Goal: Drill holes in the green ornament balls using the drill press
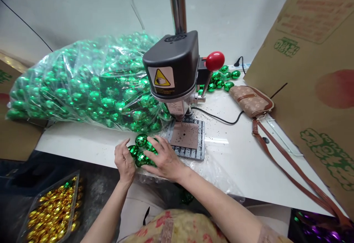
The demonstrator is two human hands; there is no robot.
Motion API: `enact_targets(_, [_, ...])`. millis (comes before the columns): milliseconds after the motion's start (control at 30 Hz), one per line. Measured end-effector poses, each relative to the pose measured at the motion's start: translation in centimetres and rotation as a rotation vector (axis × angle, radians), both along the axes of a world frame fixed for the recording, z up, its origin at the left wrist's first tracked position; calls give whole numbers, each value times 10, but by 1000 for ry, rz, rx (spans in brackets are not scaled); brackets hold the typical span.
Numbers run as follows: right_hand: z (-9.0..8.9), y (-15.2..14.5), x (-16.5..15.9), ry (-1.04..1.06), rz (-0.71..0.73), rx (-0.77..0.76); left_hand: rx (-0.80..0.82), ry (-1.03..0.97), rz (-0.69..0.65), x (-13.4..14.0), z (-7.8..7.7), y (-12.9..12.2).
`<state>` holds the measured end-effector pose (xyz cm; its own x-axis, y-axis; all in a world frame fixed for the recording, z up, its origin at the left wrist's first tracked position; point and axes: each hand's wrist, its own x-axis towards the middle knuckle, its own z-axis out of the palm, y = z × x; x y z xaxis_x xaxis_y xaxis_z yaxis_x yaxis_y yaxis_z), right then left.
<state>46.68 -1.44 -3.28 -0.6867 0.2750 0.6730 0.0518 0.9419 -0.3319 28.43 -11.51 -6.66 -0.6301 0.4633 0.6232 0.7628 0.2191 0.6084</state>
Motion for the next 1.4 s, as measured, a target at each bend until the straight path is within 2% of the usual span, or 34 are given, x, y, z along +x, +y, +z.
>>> enact_targets(67, [20, 11, 26, 99, -28, 46, 39, 50, 36, 3, 2, -4])
enact_targets(133, [49, 24, 54, 210, -55, 59, 66, 165, -12, 10, 6, -10])
enact_targets(167, [65, 30, 67, 293, -78, 54, 60, 248, -84, 14, 7, -13])
enact_targets(233, [101, 42, 87, 508, -236, -100, -22, 423, -274, 25, 10, -17])
enact_targets(300, [134, 52, 96, 825, -402, -239, -158, 552, -432, 38, 10, -19])
enact_targets(400, [170, 67, 95, 949, -528, -298, -320, 667, -545, 56, 6, -16])
enact_targets(500, [188, 85, 89, 853, -462, -349, -398, 733, -581, 65, 2, -12])
enact_targets(667, [195, 105, 73, 715, -174, -559, -540, 673, -645, 59, 6, -16])
enact_targets(800, [200, 106, 62, 769, -83, -537, -564, 567, -777, 55, 13, -20])
enact_targets(867, [203, 108, 59, 823, -67, -526, -466, 463, -811, 59, 19, -15])
enact_targets(933, [207, 113, 55, 861, -67, -558, -318, 211, -802, 68, 28, -4])
enact_targets(1067, [212, 123, 49, 810, -115, -641, -6, -688, -711, 93, 50, 36])
enact_targets(1133, [213, 125, 47, 803, -124, -691, 119, -1106, -731, 100, 60, 56])
enact_targets(1167, [213, 125, 46, 811, -120, -722, 152, -1246, -754, 102, 63, 64])
enact_targets(1233, [213, 124, 46, 821, -101, -764, 162, -1366, -775, 102, 66, 76])
enact_targets(1400, [212, 122, 47, 796, -139, -750, 10, -1298, -707, 89, 62, 92])
